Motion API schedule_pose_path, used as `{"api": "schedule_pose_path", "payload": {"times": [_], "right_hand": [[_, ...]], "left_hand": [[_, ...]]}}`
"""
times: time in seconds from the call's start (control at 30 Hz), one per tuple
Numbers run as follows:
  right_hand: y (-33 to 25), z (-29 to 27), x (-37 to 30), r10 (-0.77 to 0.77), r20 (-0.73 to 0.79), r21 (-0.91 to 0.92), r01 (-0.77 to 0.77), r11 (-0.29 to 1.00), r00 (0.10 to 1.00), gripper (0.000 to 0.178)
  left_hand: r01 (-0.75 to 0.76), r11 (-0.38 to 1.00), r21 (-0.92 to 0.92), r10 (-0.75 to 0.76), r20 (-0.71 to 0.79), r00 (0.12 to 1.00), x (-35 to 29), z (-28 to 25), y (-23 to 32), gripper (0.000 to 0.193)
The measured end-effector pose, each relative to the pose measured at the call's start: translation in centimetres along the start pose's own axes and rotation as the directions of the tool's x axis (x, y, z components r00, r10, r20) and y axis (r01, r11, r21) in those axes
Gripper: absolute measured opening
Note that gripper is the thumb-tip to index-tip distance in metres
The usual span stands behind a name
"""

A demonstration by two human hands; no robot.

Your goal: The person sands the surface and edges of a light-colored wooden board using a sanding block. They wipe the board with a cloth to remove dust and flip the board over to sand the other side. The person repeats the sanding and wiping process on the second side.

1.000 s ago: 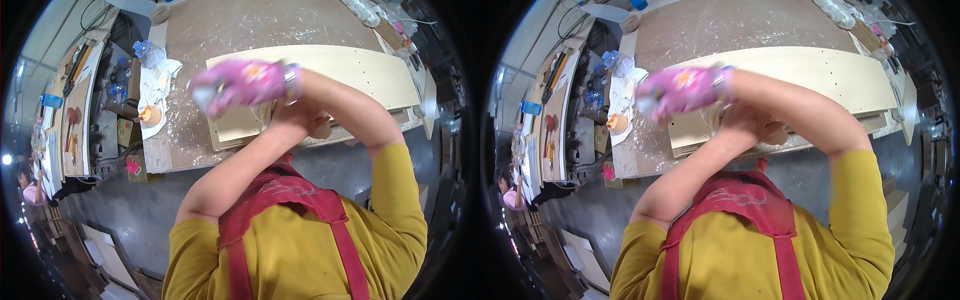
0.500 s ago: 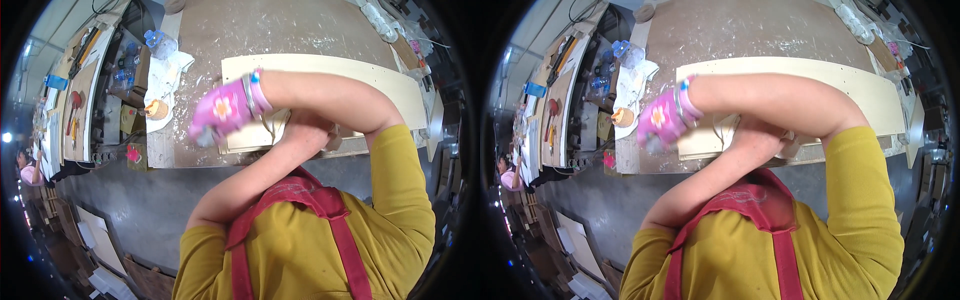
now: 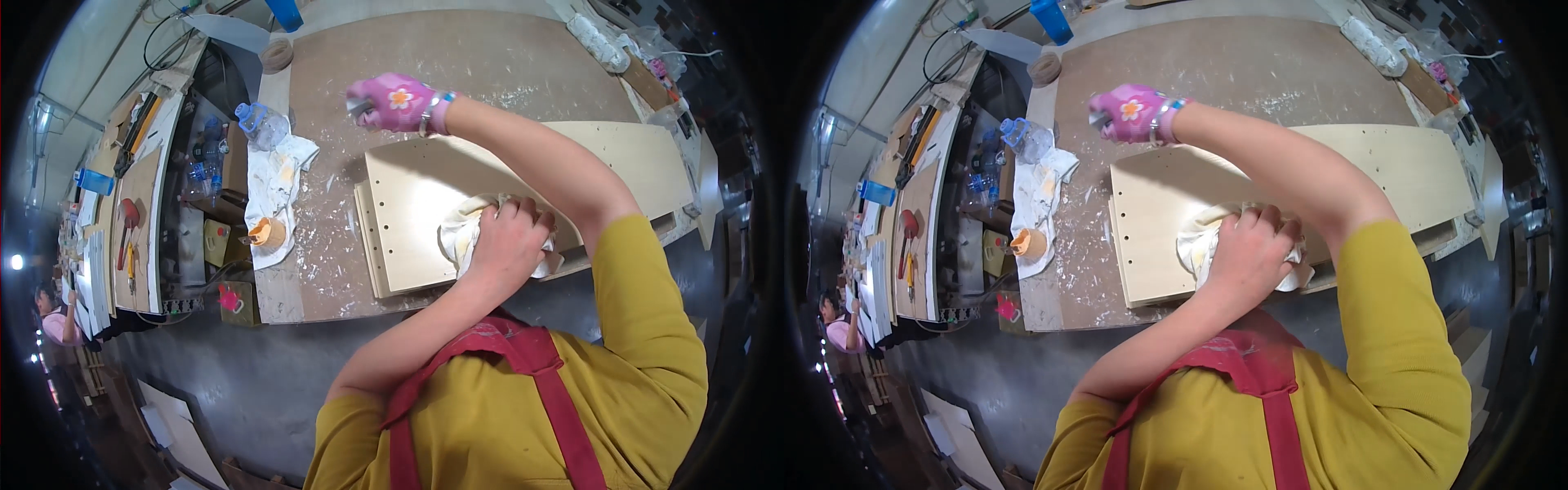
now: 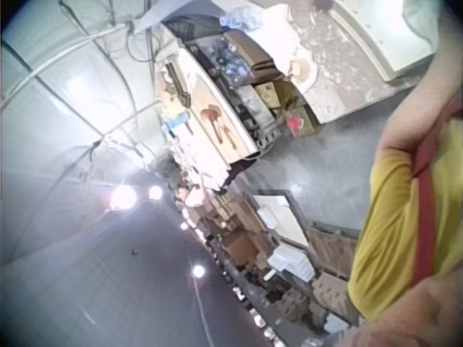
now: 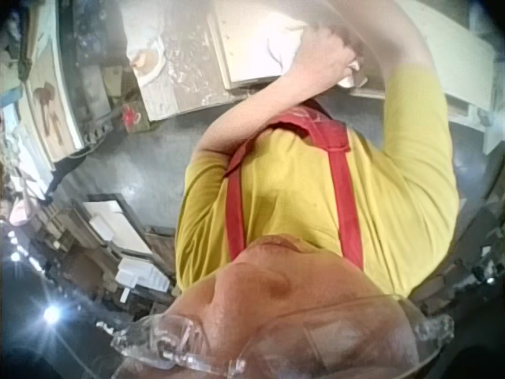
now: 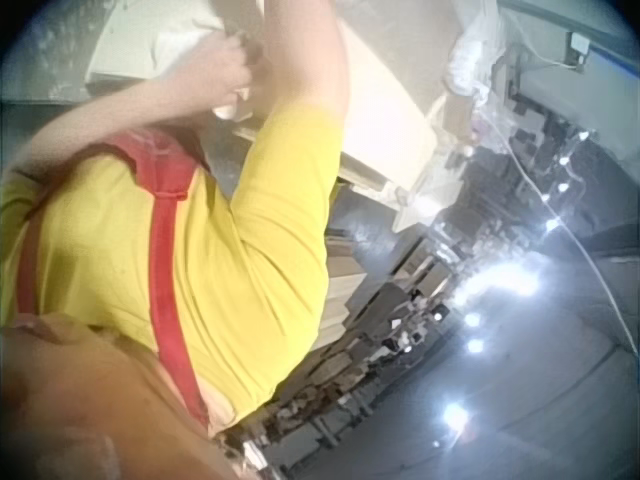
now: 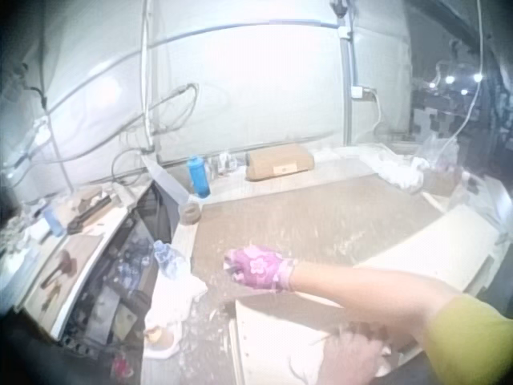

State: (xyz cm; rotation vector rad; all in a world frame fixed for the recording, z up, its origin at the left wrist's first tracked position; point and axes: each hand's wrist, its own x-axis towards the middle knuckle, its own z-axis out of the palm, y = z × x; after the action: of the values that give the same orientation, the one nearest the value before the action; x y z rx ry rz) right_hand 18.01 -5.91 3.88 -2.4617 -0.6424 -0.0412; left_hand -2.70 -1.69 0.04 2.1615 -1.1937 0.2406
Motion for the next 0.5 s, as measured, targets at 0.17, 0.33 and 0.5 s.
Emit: {"api": "schedule_pose_path", "payload": {"times": [0.17,0.33,0.5], "right_hand": [[-2.9,1.5,-1.4,0.146,-0.056,0.077,-0.142,0.987,0.988,0.037],[-3.2,1.1,-1.7,0.203,0.005,-0.104,-0.201,0.974,0.979,0.033],[-3.4,2.4,-2.1,0.239,-0.080,-0.091,-0.246,0.965,0.968,0.028]], "left_hand": [[-0.043,0.999,0.034,0.045,-0.069,0.997,-0.4,0.7,-0.6,0.036],[-0.061,0.998,0.022,0.062,-0.029,0.998,-0.7,0.3,-0.8,0.033],[-0.095,0.995,0.017,0.096,-0.040,0.995,-1.2,0.6,-0.8,0.033]]}}
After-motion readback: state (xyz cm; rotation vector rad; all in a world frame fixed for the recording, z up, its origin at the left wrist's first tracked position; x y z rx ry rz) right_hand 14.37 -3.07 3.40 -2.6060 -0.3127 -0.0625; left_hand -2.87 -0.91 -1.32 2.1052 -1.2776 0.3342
